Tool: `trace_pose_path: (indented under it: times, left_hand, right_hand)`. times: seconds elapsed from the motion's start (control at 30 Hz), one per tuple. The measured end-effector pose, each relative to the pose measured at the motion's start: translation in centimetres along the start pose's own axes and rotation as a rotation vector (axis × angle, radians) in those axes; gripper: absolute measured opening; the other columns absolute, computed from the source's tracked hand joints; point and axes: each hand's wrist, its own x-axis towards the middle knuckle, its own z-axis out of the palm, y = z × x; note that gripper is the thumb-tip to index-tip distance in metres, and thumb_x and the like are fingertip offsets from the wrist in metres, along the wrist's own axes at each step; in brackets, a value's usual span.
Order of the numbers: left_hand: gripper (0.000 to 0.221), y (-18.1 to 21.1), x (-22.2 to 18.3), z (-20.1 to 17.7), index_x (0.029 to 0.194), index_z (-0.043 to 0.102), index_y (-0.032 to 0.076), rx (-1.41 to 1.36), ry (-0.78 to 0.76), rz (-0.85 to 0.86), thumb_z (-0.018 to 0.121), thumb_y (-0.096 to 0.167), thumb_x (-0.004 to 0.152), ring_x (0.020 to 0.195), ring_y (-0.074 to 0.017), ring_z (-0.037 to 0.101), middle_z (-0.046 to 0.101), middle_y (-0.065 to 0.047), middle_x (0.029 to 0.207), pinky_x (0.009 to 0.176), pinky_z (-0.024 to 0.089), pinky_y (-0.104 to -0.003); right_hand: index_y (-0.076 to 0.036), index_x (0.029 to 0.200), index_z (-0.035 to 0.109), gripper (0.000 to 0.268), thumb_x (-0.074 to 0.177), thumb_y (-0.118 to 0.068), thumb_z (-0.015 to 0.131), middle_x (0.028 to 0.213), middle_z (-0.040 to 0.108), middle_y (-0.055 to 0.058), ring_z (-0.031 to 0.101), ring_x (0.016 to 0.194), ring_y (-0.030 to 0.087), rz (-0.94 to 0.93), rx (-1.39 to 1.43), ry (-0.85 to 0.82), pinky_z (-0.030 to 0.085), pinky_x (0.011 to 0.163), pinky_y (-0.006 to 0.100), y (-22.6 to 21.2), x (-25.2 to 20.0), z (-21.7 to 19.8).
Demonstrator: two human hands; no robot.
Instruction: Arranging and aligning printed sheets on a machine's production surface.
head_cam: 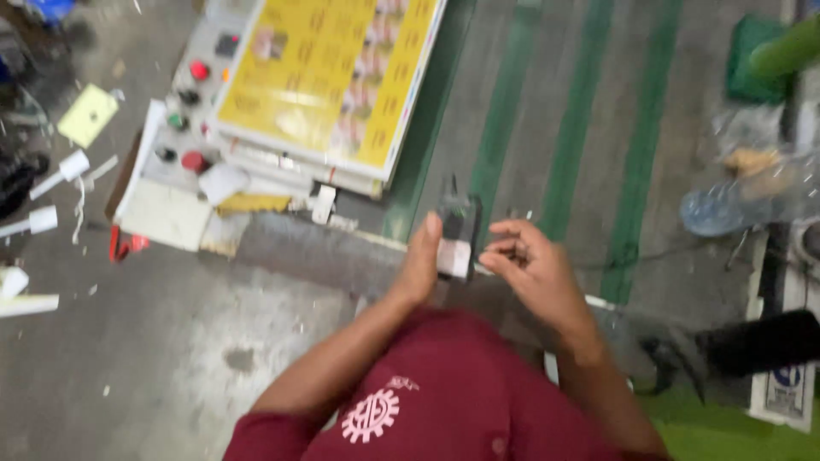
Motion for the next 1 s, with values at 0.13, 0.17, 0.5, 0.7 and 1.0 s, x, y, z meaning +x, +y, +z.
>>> trace_pose_path:
  times: [0.13,0.17,0.5,0.7,1.0]
  left_hand:
    - [0.072,0.7,-0.1,1.0,0.154,0.042,-0.001,0.137,-0.197,0.046,0.028,0.054,0.110,0.150,-0.0425,0.032,0.042,-0.032,0.155,0.125,0.021,-0.056]
    - [0.070,2.2,-0.5,1.6,0.154,0.040,-0.001,0.172,-0.253,0.020,0.028,0.052,0.110,0.149,-0.0465,0.031,0.041,-0.033,0.155,0.126,0.021,-0.058]
    - [0.065,2.0,0.5,3.1,0.154,0.035,0.011,0.186,-0.631,-0.088,0.032,0.056,0.107,0.131,-0.0545,0.052,0.051,-0.035,0.142,0.096,0.054,-0.065]
    - [0.095,0.9,0.5,0.2,0.157,0.031,0.010,-0.015,-0.591,-0.275,0.030,0.080,0.093,0.130,-0.0421,0.059,0.047,-0.025,0.147,0.090,0.059,-0.050]
    - [0.103,3.2,-0.6,-2.0,0.149,0.045,0.007,-0.107,-0.353,-0.394,0.033,0.082,0.080,0.121,-0.0370,0.063,0.056,-0.019,0.143,0.088,0.053,-0.050]
  right_hand:
    - [-0.008,0.136,0.065,0.041,0.099,-0.023,0.067,0.101,0.076,0.014,0.067,0.084,0.018,0.233,0.268,-0.045,0.061,0.071,0.036,8.2,-0.2,0.3]
    - [-0.009,0.131,0.071,0.035,0.103,-0.029,0.063,0.099,0.076,0.011,0.066,0.082,0.016,0.282,0.316,-0.056,0.062,0.067,0.036,10.8,-0.3,0.5]
    - [0.000,0.135,0.067,0.041,0.098,-0.016,0.068,0.126,0.070,0.016,0.065,0.114,0.024,0.437,0.741,0.316,0.053,0.102,0.043,13.2,-5.0,-1.4]
    - [-0.014,0.101,0.069,0.011,0.092,-0.015,0.076,0.090,0.070,-0.001,0.070,0.084,0.014,0.476,0.743,0.630,0.058,0.077,0.032,21.2,-10.7,-14.5]
    - [-0.021,0.161,0.046,0.038,0.123,-0.024,0.043,0.152,0.055,-0.008,0.054,0.137,0.006,0.092,0.204,0.787,0.045,0.136,0.026,14.9,-18.9,-31.2]
